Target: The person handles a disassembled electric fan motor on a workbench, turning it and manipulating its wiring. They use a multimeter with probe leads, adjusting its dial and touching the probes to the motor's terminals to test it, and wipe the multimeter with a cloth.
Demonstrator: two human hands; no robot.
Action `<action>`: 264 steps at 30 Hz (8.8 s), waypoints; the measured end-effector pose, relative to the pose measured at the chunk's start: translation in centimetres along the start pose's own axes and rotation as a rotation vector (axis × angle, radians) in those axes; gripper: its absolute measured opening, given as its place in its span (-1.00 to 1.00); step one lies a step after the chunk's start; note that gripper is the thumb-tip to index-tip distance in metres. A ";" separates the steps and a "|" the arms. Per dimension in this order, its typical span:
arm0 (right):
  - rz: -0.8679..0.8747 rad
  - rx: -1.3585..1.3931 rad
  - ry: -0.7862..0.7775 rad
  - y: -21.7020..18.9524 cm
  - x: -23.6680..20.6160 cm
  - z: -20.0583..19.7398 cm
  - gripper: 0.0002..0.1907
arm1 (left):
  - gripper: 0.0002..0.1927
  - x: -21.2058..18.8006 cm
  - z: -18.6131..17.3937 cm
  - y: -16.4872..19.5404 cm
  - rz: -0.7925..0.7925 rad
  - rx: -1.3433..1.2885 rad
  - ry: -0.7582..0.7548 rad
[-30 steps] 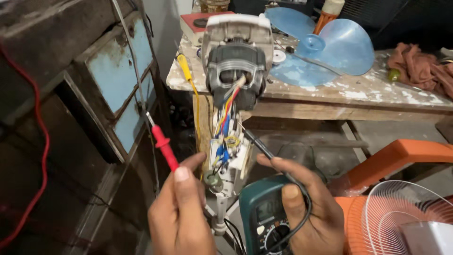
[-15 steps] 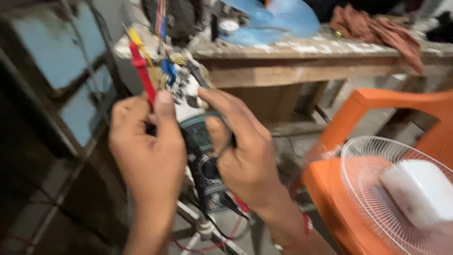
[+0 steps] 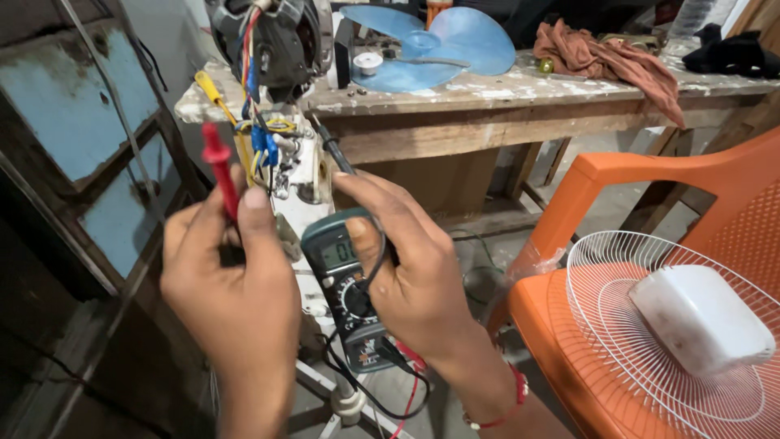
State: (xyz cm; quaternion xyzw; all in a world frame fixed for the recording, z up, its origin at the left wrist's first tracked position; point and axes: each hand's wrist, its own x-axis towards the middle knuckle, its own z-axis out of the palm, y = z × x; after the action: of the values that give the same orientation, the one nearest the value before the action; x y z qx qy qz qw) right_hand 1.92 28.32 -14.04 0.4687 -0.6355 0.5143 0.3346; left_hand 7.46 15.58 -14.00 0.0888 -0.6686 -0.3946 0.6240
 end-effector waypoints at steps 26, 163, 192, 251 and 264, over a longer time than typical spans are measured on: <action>0.596 0.277 0.296 5.8 -0.6 -4.8 -0.54 | -0.56 -7.5 6.7 2.3 -0.340 -0.285 -0.405; 1.186 0.642 -0.377 2.3 13.7 -5.9 -0.61 | -0.56 1.2 3.8 6.9 -1.030 0.390 0.001; 0.307 0.350 -0.457 1.8 16.6 -5.0 -0.68 | -0.61 8.1 1.6 11.0 -1.007 -0.295 0.023; 1.051 0.819 -0.215 7.2 14.8 0.1 -0.60 | -0.46 2.4 7.6 0.6 -0.409 0.029 0.255; 1.395 0.954 -0.211 10.0 13.8 3.6 -0.41 | -0.61 7.8 8.8 4.2 -0.871 -0.261 0.236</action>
State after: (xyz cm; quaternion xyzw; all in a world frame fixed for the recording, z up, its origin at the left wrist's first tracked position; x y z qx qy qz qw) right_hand -11.95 21.69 -5.85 0.1062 -0.5217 0.7692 -0.3533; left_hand -0.56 17.34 -4.54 0.3263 -0.4381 -0.6879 0.4780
